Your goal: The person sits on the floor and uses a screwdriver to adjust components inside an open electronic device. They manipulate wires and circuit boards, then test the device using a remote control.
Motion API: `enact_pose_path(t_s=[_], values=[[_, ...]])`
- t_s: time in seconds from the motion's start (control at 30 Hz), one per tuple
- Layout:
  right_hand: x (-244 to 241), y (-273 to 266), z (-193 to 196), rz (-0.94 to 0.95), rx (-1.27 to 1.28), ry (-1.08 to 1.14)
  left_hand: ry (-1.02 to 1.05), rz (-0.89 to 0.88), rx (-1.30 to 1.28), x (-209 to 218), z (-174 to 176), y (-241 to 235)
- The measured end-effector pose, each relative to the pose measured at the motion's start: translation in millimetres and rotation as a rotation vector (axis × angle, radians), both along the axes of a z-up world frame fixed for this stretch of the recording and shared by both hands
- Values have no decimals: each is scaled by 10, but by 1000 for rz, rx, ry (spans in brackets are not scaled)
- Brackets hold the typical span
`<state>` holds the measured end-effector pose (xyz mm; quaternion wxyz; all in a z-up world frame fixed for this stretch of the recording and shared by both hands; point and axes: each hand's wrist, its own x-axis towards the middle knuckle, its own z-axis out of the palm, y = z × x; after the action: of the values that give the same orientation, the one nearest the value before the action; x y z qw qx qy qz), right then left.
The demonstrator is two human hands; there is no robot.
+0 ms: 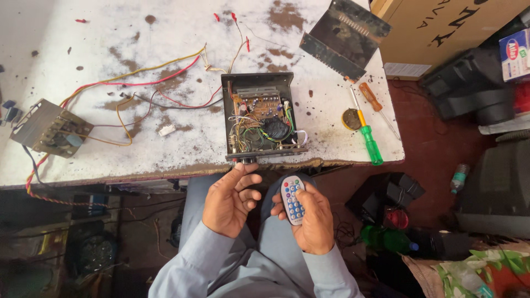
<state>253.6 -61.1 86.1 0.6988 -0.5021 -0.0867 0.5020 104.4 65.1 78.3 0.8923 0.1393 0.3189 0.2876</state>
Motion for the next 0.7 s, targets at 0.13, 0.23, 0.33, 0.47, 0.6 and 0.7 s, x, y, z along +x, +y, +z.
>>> enact_pose_path(t_s=[0.13,0.23,0.33,0.47,0.6,0.7], values=[[0,0,3,-20,9,-11,11,-8,-65,20,12,22],[-3,1,7,-14,-3,-7,17,-12,-109,30,5,38],[-5,11,14,-23,1,-8,8,-17,-172,37,-11,48],[-3,24,15,-33,-24,9,-33,-26,-259,52,-26,49],[11,18,4,-18,10,9,-57,-10,-294,74,-20,37],[19,19,-14,-10,-3,8,-46,-6,-294,78,-8,24]])
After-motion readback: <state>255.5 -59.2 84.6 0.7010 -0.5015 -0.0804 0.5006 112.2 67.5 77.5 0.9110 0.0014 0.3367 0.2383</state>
